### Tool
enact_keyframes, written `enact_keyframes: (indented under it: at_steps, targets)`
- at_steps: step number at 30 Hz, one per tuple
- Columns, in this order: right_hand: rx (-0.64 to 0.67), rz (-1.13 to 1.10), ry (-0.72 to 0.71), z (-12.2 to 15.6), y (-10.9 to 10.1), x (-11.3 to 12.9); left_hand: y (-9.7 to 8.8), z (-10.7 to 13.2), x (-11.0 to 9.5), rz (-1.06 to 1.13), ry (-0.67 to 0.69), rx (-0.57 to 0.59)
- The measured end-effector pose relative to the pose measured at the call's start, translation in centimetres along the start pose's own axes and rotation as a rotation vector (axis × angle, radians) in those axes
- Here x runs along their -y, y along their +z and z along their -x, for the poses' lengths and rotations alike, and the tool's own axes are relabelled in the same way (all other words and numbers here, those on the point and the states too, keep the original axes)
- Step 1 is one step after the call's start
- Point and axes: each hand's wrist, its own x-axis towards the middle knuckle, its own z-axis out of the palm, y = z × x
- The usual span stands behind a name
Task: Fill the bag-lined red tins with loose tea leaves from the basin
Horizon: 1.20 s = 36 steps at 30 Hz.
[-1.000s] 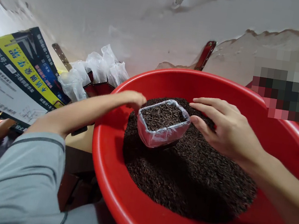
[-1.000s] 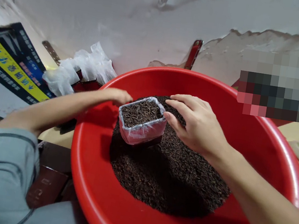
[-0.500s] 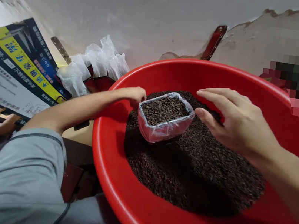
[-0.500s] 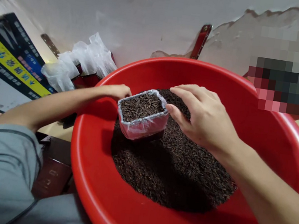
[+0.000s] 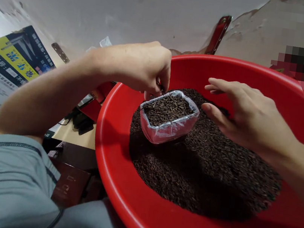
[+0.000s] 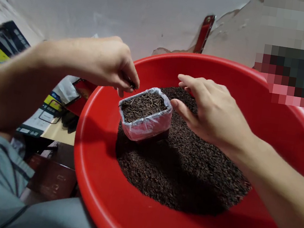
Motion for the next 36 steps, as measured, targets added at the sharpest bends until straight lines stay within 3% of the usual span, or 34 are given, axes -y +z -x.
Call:
enact_keyframes:
  at_steps: [9, 17, 22, 25, 29, 32, 36]
  targets:
    - [0.029, -0.005, 0.054, 0.0, -0.4, 0.4, -0.2, -0.3, -0.5, -0.065, -0.114, 0.070]
    - [0.041, -0.116, 0.113, 0.0, -0.4, 0.4, -0.1, -0.4, -0.8, -0.178, -0.108, 0.151]
    - [0.039, -0.122, 0.117, 0.1, -0.3, 0.3, 0.2, -0.6, -0.3, -0.113, -0.112, 0.141]
    - [0.055, -0.115, 0.120, 0.1, -0.2, 0.3, 0.3, -0.6, 0.1, -0.019, -0.096, 0.102]
    - [0.062, -0.057, 0.075, -0.1, -0.3, 0.4, 0.9, -1.3, 0.0, 0.137, 0.040, -0.027]
    - [0.051, -0.017, 0.046, -0.1, -0.4, 0.5, 1.8, -2.3, -0.9, 0.148, 0.160, -0.122]
    - [0.061, -0.009, 0.052, -0.1, -0.6, 0.5, 2.9, -3.5, -2.2, 0.209, 0.180, -0.144]
